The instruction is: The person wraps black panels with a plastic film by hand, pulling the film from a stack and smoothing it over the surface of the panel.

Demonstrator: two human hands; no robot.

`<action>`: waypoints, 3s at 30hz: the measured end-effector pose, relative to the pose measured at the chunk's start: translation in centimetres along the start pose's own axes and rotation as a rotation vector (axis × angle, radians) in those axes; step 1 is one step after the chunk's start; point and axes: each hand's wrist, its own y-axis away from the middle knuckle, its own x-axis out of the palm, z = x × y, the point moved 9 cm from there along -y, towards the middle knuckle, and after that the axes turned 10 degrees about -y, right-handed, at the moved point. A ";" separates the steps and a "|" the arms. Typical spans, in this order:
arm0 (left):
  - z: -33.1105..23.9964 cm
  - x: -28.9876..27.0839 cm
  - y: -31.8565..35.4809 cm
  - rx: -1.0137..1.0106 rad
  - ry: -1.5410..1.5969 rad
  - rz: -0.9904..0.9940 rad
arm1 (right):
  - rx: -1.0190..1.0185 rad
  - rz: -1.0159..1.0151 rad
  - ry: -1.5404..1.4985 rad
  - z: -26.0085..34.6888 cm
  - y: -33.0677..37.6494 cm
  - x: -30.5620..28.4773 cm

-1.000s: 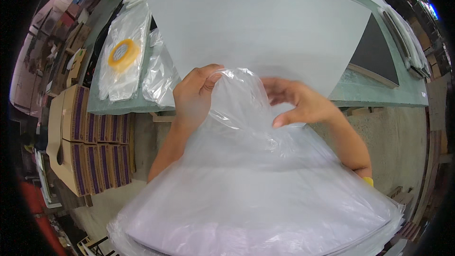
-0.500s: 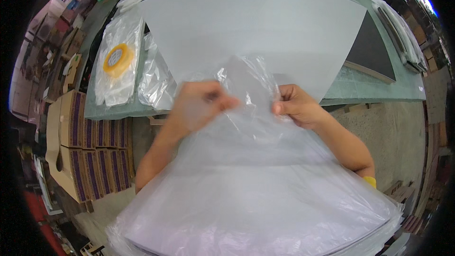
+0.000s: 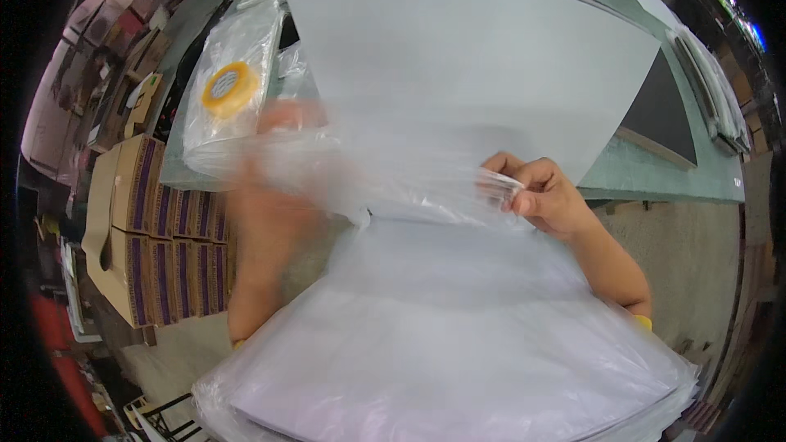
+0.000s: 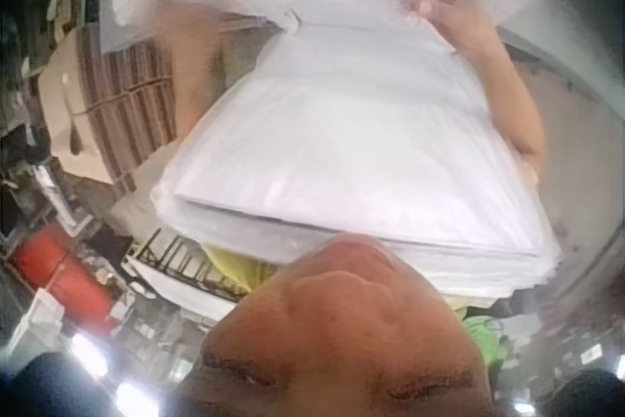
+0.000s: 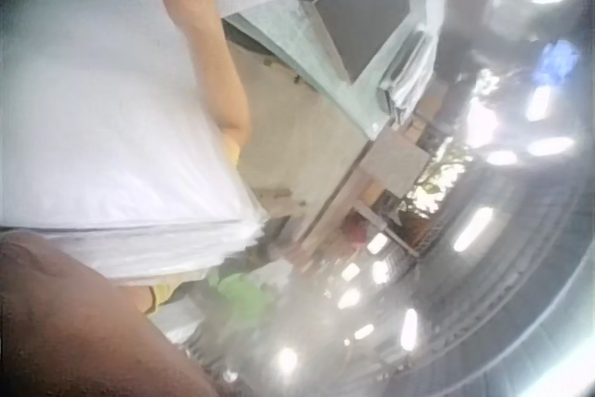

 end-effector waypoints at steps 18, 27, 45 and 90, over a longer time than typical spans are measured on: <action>-9.6 4.1 1.9 0.249 1.108 0.586 | -0.218 -0.283 -0.021 5.1 -0.7 1.0; -7.4 6.2 2.4 0.201 1.481 0.682 | 0.166 0.503 0.401 0.4 1.4 8.1; -2.5 4.1 -0.3 0.571 0.196 0.334 | 0.431 0.353 1.348 8.1 7.1 6.2; 1.1 3.2 -8.9 0.124 0.304 0.023 | -0.443 -0.772 1.463 21.2 5.7 -9.3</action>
